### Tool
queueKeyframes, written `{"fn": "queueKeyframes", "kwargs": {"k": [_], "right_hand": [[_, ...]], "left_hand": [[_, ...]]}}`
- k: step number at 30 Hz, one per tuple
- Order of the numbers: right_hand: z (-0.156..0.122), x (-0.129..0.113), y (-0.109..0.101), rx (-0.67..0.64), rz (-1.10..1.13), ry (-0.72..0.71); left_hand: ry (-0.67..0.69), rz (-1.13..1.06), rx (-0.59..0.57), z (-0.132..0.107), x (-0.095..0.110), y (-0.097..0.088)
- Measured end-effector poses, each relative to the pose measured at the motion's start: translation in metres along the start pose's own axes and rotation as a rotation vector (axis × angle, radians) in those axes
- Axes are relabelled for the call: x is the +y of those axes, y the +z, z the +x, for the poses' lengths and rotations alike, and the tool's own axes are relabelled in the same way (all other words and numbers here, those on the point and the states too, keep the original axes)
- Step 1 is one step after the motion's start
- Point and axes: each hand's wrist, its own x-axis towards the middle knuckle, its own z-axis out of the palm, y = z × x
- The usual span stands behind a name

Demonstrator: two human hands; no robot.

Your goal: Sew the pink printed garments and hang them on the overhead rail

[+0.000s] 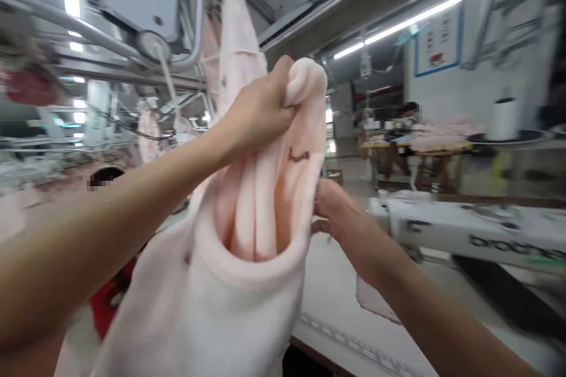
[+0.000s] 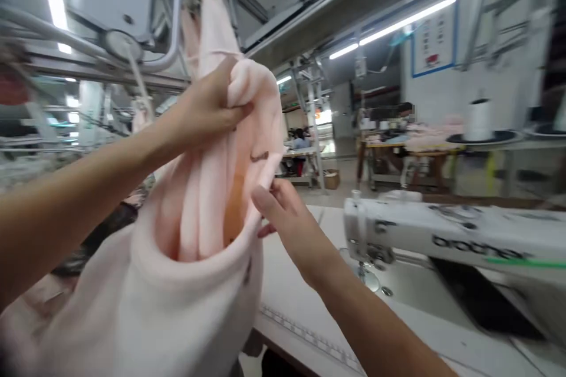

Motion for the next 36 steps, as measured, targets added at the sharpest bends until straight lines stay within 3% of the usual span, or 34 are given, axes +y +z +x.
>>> {"fn": "queueKeyframes", "kwargs": {"k": [3, 6, 7, 9, 10, 11, 13, 15, 16, 19, 21, 26, 30, 34, 36], "right_hand": [[0.011, 0.001, -0.03, 0.166, 0.014, 0.107], [-0.027, 0.036, -0.068, 0.21, 0.19, 0.318], [-0.045, 0.051, -0.078, 0.192, 0.234, 0.396], [-0.082, 0.082, -0.091, 0.16, 0.232, 0.507], [-0.097, 0.095, -0.093, 0.163, 0.191, 0.532], [-0.11, 0.106, -0.093, 0.183, 0.136, 0.539], [-0.125, 0.119, -0.088, 0.237, 0.002, 0.514], [-0.129, 0.121, -0.081, 0.27, -0.118, 0.459], [-0.13, 0.12, -0.079, 0.281, -0.165, 0.429], [-0.134, 0.113, -0.077, 0.337, -0.322, 0.384], [-0.142, 0.112, -0.078, 0.36, -0.44, 0.387], [-0.163, 0.112, -0.083, 0.332, -0.752, 0.282], [-0.158, 0.1, -0.085, 0.208, -0.731, 0.326], [-0.136, 0.083, -0.084, 0.251, -0.601, 0.262], [-0.125, 0.08, -0.082, 0.229, -0.571, 0.286]], "left_hand": [[0.102, 0.063, -0.089, -0.01, 0.017, 0.027], [0.061, 0.156, -0.247, -0.072, 0.0, 0.069], [0.001, 0.196, -0.371, -0.103, -0.01, 0.088], [-0.111, 0.208, -0.737, -0.168, -0.027, 0.126], [-0.101, 0.157, -0.915, -0.198, -0.032, 0.143], [-0.102, 0.127, -1.007, -0.222, -0.034, 0.158], [-0.099, -0.05, -0.891, -0.25, -0.027, 0.179], [-0.123, -0.313, -0.693, -0.25, -0.006, 0.192], [-0.146, -0.46, -0.649, -0.244, 0.007, 0.198], [-0.271, -0.837, -0.75, -0.226, 0.043, 0.214], [-0.352, -0.996, -0.821, -0.225, 0.056, 0.224], [-0.388, -1.055, -0.905, -0.243, 0.055, 0.234], [-0.364, -1.093, -0.681, -0.243, 0.052, 0.228], [-0.202, -1.13, -0.576, -0.238, 0.06, 0.224], [-0.265, -1.11, -0.531, -0.239, 0.064, 0.223]]}}
